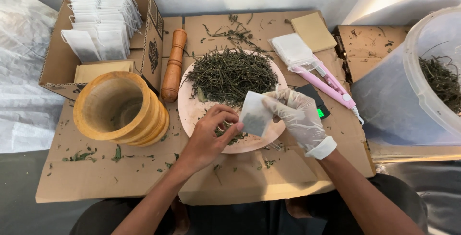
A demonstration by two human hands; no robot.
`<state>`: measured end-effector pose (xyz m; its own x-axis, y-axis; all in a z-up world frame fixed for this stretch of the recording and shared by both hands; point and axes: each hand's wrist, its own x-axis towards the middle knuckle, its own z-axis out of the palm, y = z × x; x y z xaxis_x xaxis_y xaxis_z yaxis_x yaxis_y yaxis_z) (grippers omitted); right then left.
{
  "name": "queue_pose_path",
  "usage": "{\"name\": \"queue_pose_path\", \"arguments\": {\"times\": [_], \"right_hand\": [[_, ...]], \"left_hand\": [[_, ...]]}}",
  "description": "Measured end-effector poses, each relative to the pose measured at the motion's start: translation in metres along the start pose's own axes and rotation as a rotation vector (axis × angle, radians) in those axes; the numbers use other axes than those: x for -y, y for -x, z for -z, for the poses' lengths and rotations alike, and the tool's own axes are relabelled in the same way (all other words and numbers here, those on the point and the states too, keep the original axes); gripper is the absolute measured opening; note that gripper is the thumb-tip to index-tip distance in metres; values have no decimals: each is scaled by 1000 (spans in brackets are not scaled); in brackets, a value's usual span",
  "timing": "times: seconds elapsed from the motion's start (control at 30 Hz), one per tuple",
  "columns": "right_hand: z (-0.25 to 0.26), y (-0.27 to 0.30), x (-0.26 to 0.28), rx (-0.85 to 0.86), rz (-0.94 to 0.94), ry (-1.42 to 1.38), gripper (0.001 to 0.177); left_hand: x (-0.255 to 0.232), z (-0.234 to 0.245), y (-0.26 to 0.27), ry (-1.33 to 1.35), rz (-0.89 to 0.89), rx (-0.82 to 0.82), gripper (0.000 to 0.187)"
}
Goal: Filling tea bags with loose leaves using a spoon and measuring cup, sealing them with a heat sealer, and mixing tea leaves in a large container.
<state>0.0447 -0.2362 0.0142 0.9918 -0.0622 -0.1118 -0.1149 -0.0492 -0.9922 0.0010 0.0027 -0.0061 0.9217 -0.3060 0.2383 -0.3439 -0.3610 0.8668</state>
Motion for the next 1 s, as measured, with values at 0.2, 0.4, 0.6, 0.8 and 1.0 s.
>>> {"name": "queue_pose_path", "arguments": {"times": [0.2, 0.4, 0.6, 0.8, 1.0], "right_hand": [[34, 4, 52, -145, 16, 98, 22], [98, -27, 5, -338, -36, 11, 25], [148, -34, -43, -432, 401, 967, 74], [144, -7, -20, -353, 184, 740, 27], [142, -4, -9, -306, -61, 694, 25]], "left_hand": [[-8, 12, 3, -431, -331, -257, 41], [-6, 10, 11, -440, -305, -298, 41], [-2, 8, 10, -628, -418, -226, 43], [1, -3, 5, -766, -475, -219, 42], [5, -7, 5, -758, -443, -199, 44]]}}
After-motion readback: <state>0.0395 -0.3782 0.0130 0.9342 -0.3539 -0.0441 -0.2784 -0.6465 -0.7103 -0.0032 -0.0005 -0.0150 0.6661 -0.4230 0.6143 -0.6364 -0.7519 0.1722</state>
